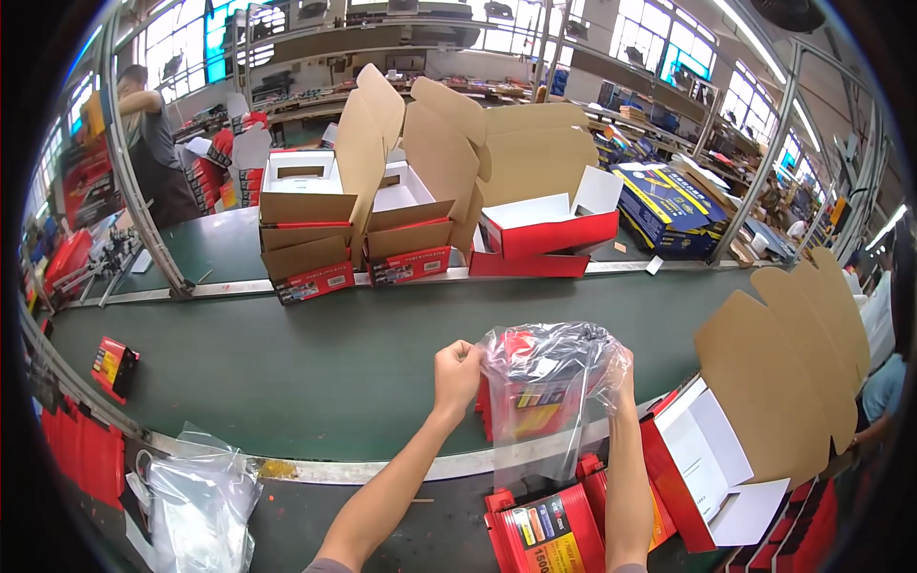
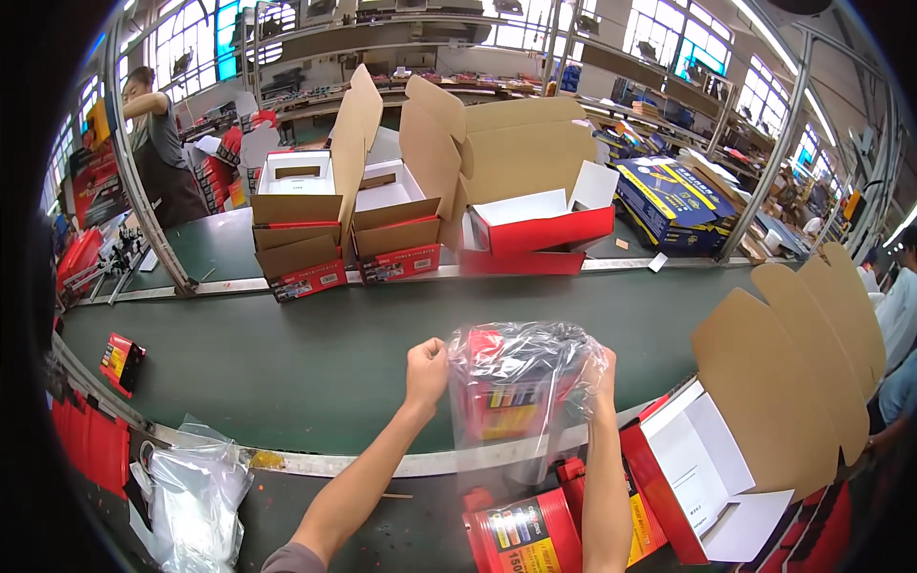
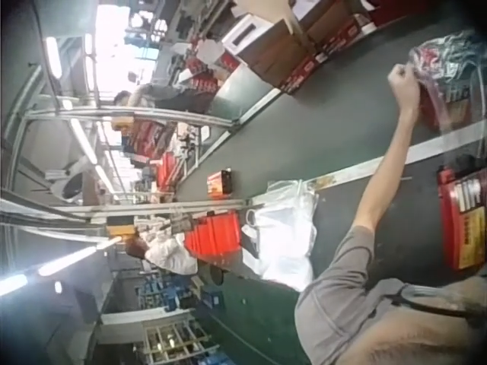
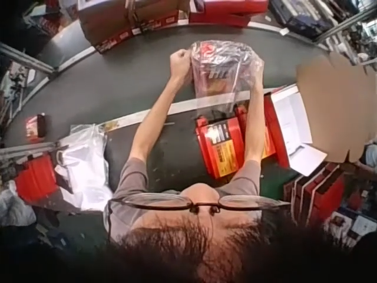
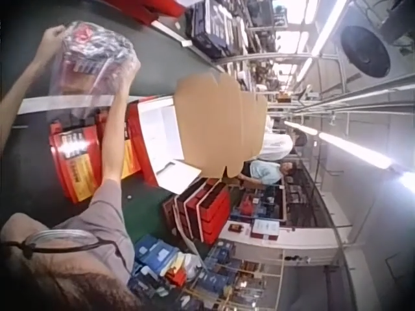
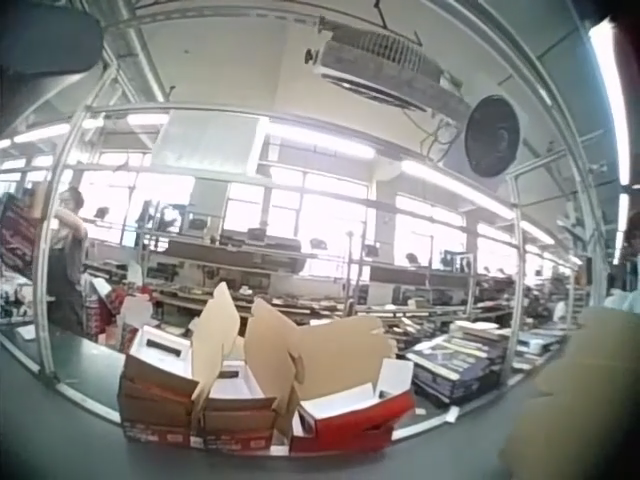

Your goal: Packaging products into plastic bags and placing them into cardboard boxes on an assembly line.

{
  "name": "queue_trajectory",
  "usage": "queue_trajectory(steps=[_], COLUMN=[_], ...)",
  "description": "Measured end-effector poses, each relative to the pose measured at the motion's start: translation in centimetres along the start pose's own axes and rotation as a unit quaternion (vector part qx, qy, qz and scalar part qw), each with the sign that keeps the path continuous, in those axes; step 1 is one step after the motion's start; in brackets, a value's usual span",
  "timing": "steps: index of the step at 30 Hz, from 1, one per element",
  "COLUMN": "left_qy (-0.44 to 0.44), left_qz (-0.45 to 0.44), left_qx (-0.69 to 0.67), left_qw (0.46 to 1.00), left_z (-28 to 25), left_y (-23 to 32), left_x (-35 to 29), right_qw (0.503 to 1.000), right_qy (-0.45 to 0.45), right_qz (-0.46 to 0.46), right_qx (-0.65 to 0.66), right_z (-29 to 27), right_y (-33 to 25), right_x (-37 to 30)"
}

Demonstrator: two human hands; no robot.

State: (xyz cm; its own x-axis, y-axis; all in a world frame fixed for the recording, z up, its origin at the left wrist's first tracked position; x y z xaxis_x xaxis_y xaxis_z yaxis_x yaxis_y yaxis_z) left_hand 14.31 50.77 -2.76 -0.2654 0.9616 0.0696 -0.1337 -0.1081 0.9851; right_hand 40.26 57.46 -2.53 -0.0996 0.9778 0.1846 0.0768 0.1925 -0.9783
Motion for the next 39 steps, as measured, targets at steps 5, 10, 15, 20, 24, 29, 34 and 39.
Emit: queue_trajectory(steps=[5,10,15,20,24,29,34,39], left_qy=[-0.038,-0.051,0.106,0.086,0.098,0.062,0.098,0.011], left_qz=[0.051,0.046,0.178,0.173,0.089,0.062,0.028,-0.006], left_qx=[0.023,-0.064,-0.108,-0.118,-0.219,-0.239,-0.282,-0.324], left_qw=[0.998,0.996,0.972,0.974,0.967,0.967,0.954,0.946], left_z=[1.8,2.9,5.5,0.1,-7.6,-11.4,-9.2,-8.6], left_y=[0.2,-0.2,-0.4,4.4,2.8,2.9,1.8,2.0], left_x=[-0.4,-1.6,-2.5,-3.9,-4.7,-6.5,-6.1,-4.9], right_qw=[0.996,0.993,0.967,0.905,0.986,0.988,0.973,0.973], right_qy=[-0.073,-0.091,0.007,0.131,0.051,0.004,-0.008,-0.075], right_qz=[0.035,-0.071,-0.082,0.056,-0.103,-0.107,-0.199,-0.037], right_qx=[-0.04,-0.028,0.243,0.401,0.119,0.113,0.114,0.214], right_z=[-1.9,-1.7,1.3,6.8,13.9,16.2,14.4,12.2], right_y=[-2.0,-1.5,0.4,-0.3,-0.4,-5.5,-4.9,-3.5], right_x=[0.5,1.0,-0.4,-3.9,-6.9,-7.3,-8.3,-8.5])
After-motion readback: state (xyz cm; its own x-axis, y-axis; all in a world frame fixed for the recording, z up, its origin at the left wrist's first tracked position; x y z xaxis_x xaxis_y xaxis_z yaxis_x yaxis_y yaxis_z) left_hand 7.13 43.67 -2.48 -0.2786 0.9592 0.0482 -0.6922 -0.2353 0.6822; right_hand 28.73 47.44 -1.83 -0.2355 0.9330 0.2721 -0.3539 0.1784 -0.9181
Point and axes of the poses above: each hand's wrist, its own x-axis towards the middle knuckle, its own z-axis out of the palm, y = z × x, the point moved 1 cm from there along x, towards the middle knuckle, and after that the axes turned 9 degrees about -y, right-handed, at the moved point
